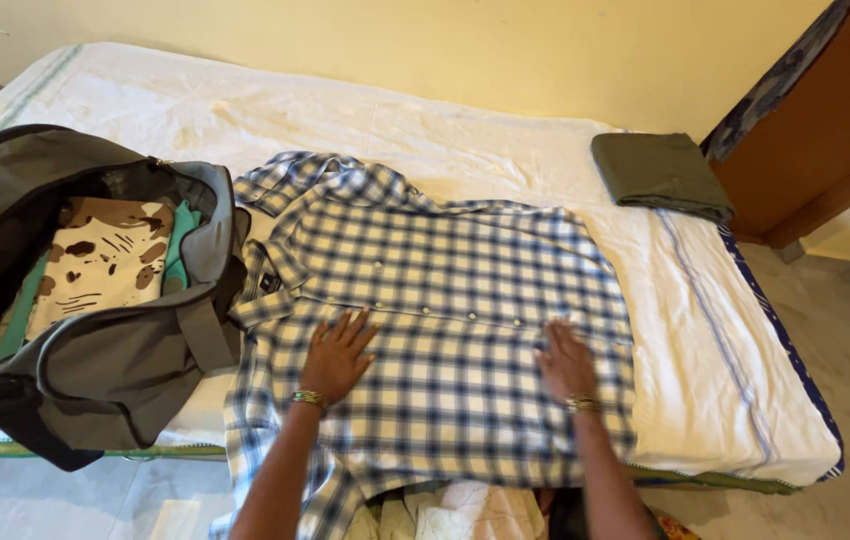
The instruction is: The person buttons a plaid shirt that is laid out on a bed and then begins to fold the garment.
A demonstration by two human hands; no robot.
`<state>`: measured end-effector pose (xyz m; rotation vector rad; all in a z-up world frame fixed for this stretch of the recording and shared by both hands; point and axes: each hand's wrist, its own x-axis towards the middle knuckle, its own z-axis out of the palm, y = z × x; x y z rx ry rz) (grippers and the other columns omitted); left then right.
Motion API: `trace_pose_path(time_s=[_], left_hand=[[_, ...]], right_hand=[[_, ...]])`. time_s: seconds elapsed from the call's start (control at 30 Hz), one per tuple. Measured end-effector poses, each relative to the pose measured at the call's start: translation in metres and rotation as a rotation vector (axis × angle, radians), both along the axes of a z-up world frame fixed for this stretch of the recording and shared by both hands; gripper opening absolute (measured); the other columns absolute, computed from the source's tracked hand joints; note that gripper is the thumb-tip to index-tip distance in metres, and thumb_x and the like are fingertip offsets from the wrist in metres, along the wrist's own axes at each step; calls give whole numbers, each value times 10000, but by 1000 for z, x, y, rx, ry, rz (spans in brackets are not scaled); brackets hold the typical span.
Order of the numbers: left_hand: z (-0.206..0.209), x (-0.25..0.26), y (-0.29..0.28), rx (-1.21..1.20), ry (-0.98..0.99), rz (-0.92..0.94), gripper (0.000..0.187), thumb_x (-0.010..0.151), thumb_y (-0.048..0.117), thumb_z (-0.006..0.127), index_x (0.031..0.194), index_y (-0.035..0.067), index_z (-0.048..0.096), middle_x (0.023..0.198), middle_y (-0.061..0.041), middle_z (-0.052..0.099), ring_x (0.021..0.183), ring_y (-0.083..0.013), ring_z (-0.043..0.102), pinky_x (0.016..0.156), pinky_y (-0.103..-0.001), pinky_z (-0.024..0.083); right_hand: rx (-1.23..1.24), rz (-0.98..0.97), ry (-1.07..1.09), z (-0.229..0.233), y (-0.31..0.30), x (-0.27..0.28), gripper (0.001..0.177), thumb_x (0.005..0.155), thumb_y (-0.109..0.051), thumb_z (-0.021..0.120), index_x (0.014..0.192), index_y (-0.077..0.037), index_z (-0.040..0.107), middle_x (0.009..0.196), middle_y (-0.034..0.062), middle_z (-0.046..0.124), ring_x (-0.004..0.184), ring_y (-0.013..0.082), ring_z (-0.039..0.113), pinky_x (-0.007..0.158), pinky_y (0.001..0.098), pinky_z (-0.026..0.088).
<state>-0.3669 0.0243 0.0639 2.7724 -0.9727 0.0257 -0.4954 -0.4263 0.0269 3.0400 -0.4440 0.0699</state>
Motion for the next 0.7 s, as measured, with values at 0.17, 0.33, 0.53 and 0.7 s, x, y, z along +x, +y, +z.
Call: trace_pose_path(time_s=[0.17,0.33,0.53,0.7], left_hand=[[-30,1,34,-135,-25,331,690,1027,557,336,1589,160,283,1699,-49,188,1574,-257,157,1218,-484,190],[-42,-2,45,-131,-117,613,756,992,570,379,1577,99,296,1704,-108,223,1551,-299,191,1199,-500,217],[22,-59,-52,-144,247,498,703,1047,462,491,1604,57,353,1575,-203,409,1455,-317,381,1231,-491,311],[43,-100,-71,29,35,231,430,1009,330,571,1404,166,525,1659,-95,281,1546,-361,216,1178,-603,248]], right_hand=[[-45,-298,75,26,-57,-67,705,1008,-563,264,1626,-224,236,1737,38,119,1592,246,163,1232,472,264],[-53,-709,101,44,-56,-87,769,999,-626,286,1616,-177,193,1709,124,89,1567,316,139,1210,574,220],[70,-169,-457,7,83,6,591,895,-90,490,1455,94,449,1386,292,511,1173,361,525,939,492,471],[360,520,-135,-1,237,16,659,925,-286,558,1520,-35,428,1642,223,342,1485,380,285,1157,551,214]])
